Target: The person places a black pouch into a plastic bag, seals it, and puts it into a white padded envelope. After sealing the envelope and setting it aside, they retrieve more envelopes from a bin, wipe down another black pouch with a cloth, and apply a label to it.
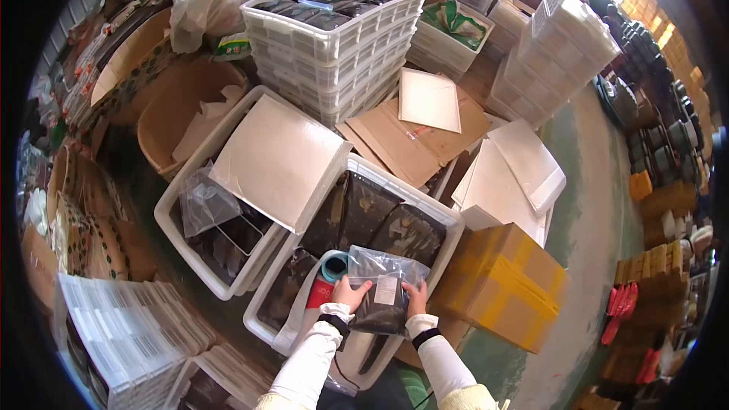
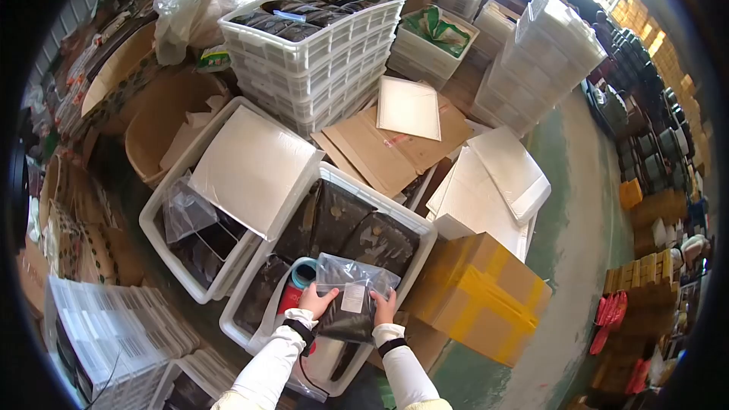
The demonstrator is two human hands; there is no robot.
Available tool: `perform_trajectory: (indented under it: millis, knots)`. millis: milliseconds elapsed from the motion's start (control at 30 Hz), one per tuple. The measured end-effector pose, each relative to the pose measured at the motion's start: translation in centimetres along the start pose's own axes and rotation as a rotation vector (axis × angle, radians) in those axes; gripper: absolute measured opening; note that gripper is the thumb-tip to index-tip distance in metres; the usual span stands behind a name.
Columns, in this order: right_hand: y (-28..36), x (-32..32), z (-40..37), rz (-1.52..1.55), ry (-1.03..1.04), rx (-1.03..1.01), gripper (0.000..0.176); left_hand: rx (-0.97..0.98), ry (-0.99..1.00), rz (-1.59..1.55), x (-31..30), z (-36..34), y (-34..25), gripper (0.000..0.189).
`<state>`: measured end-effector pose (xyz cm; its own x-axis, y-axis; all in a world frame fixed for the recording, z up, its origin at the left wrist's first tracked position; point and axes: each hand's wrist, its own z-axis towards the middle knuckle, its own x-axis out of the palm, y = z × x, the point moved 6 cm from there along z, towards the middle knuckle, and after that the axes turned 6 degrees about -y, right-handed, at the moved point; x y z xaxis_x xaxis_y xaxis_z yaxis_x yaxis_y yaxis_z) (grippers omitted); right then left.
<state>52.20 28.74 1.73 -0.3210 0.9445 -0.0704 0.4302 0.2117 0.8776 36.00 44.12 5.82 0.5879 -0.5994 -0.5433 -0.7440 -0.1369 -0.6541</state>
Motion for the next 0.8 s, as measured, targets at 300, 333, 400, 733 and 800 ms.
perform_trajectory:
  millis: [300,333,400,733,800]
  knots:
    - [7.7,0.3,-1.7,-0.171,-0.010,-0.209,0.065,0.488,0.034,0.220,-7.5,2.8,-12.7,0.040]
    - [10.1,0.7,-1.9,-0.329,-0.034,-0.305,0.063,0.478,0.060,0.183,-8.5,4.8,-14.7,0.039]
    - [12.8,1.9,-1.0,-0.371,-0.009,-0.353,0.059,0.598,-0.137,0.202,-11.4,7.9,-19.8,0.033]
    - [34.0,6.7,3.3,0.230,0.074,-0.262,0.042,0.531,-0.207,0.776,-7.1,22.6,-18.6,0.075]
    - [36.0,6.8,7.1,0.202,0.040,-0.300,0.042,0.617,-0.206,0.882,-5.0,23.8,-18.1,0.079]
